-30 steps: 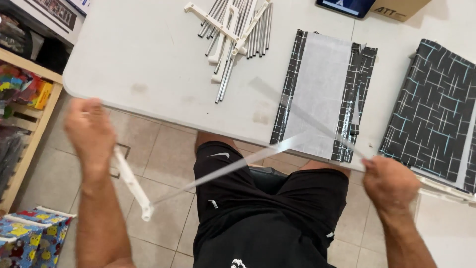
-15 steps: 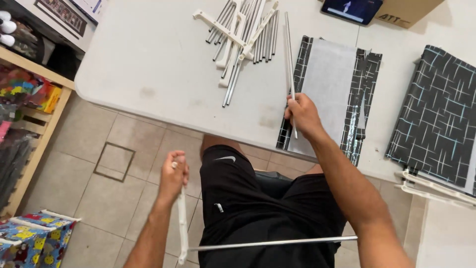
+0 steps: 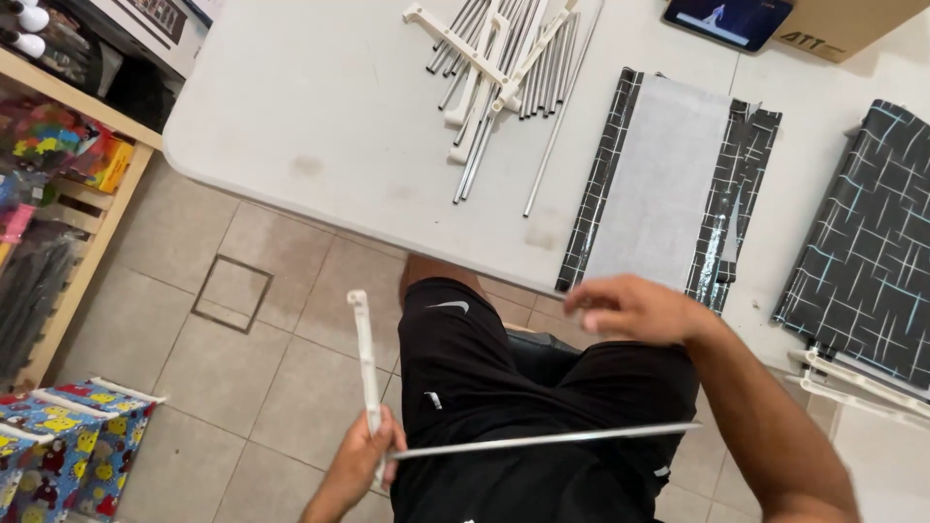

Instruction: Assembling a multi-tier storage shelf by sliding metal support rods into fabric shelf liners and attaching them to plastic side frames.

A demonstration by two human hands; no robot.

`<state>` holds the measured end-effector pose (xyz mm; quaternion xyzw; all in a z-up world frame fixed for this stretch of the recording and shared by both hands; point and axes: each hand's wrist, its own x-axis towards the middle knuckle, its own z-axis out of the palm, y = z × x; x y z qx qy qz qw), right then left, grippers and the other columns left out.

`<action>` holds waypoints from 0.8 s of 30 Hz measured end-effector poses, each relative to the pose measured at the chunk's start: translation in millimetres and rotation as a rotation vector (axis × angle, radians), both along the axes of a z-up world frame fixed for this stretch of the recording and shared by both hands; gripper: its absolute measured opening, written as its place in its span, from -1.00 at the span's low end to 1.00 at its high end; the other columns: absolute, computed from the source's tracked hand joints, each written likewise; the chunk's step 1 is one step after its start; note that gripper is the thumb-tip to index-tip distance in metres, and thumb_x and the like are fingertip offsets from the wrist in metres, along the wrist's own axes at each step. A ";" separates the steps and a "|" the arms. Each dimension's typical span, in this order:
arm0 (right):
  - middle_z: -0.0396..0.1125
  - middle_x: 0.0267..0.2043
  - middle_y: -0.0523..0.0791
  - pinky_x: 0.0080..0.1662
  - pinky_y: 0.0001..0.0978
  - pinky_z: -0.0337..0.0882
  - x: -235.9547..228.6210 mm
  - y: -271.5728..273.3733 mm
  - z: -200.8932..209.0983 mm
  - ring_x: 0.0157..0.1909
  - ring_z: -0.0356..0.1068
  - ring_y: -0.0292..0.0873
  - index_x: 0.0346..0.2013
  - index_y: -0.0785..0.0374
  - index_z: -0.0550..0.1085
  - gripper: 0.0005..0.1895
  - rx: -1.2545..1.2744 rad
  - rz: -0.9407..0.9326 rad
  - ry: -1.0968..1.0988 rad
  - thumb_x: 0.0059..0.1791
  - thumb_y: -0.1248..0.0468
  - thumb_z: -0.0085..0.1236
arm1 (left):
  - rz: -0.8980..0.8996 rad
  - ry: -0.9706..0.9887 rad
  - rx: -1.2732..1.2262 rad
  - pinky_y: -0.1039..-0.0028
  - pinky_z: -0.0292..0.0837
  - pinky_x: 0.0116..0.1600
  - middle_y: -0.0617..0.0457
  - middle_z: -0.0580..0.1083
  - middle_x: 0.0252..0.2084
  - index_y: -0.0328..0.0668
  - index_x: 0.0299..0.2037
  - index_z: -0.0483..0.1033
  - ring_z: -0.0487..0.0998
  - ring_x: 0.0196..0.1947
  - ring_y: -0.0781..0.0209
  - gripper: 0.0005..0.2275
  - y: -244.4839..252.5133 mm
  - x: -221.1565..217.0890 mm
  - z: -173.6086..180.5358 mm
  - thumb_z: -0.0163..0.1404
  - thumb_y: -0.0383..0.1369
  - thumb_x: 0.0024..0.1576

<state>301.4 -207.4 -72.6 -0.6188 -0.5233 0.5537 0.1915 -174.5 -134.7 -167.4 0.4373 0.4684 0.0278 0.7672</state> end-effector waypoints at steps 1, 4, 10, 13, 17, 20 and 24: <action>0.52 0.12 -0.11 0.04 -0.18 0.58 -1.1 -23.4 3.9 0.05 0.56 -0.16 0.15 0.11 0.48 -0.27 0.006 0.228 0.027 -0.05 -0.33 -0.11 | -0.013 0.070 0.178 0.52 0.34 -0.69 0.01 0.50 -0.47 -0.22 -0.26 0.42 0.36 -0.74 0.31 -0.71 17.4 10.2 19.2 -0.17 -0.14 0.28; 0.52 -0.11 -0.21 -0.12 -0.31 0.46 -21.3 -75.6 13.4 -0.12 0.52 -0.21 0.07 0.10 0.51 -0.29 -0.018 0.386 0.082 0.05 -0.32 -0.33 | -0.018 -0.022 0.559 0.56 0.31 -0.62 0.13 0.39 -0.58 -0.14 -0.32 0.44 0.38 -0.73 0.36 -0.66 68.2 19.6 34.4 -0.17 -0.04 0.26; 0.51 -0.32 -0.21 -0.24 -0.31 0.48 -44.8 -141.6 36.4 -0.30 0.51 -0.15 -0.19 0.07 0.54 -0.75 0.509 -0.141 -0.613 0.04 0.02 0.03 | -0.212 -0.315 0.680 0.57 0.34 -0.67 0.14 0.39 -0.60 -0.06 -0.27 0.25 0.38 -0.73 0.35 -0.66 143.7 84.4 93.9 -0.12 0.04 0.22; 0.46 -0.17 -0.04 -0.06 -0.19 0.47 -52.2 -133.9 67.7 -0.16 0.47 -0.03 -0.16 0.29 0.52 -0.71 0.996 -0.268 -0.957 0.01 0.11 0.19 | -0.482 -0.349 0.835 0.62 0.28 -0.55 0.24 0.35 -0.69 -0.01 -0.42 0.26 0.34 -0.73 0.45 -0.57 149.2 123.0 149.9 -0.23 0.15 0.22; 0.40 0.16 0.04 0.23 0.04 0.36 -53.8 -116.1 48.4 0.21 0.37 0.06 0.10 0.28 0.44 -0.32 0.619 -0.204 -0.815 0.09 -0.21 -0.35 | -0.559 -0.454 0.796 0.61 0.20 -0.52 0.24 0.32 -0.71 -0.01 -0.46 0.27 0.27 -0.68 0.45 -0.54 148.1 140.1 167.7 -0.24 0.17 0.23; 0.53 -0.31 -0.22 -0.27 -0.29 0.47 -55.6 -101.1 39.4 -0.32 0.51 -0.16 -0.19 0.03 0.49 -0.29 0.283 -0.082 -0.425 0.05 -0.30 -0.59 | -0.533 -0.582 0.831 0.62 0.31 -0.50 0.20 0.37 -0.57 -0.02 -0.33 0.23 0.30 -0.69 0.46 -0.62 150.3 140.5 160.4 -0.19 0.10 0.26; 0.38 -0.56 -0.10 -0.35 -0.09 0.37 -56.9 -101.4 16.1 -0.44 0.41 0.05 -0.42 0.06 0.46 -0.50 0.222 -0.103 -0.387 0.11 -0.16 -0.28 | -0.615 -0.077 1.286 0.32 0.48 -0.42 0.03 0.50 -0.48 -0.05 -0.28 0.30 0.54 -0.56 0.08 -0.54 149.8 124.1 144.7 -0.30 0.18 0.22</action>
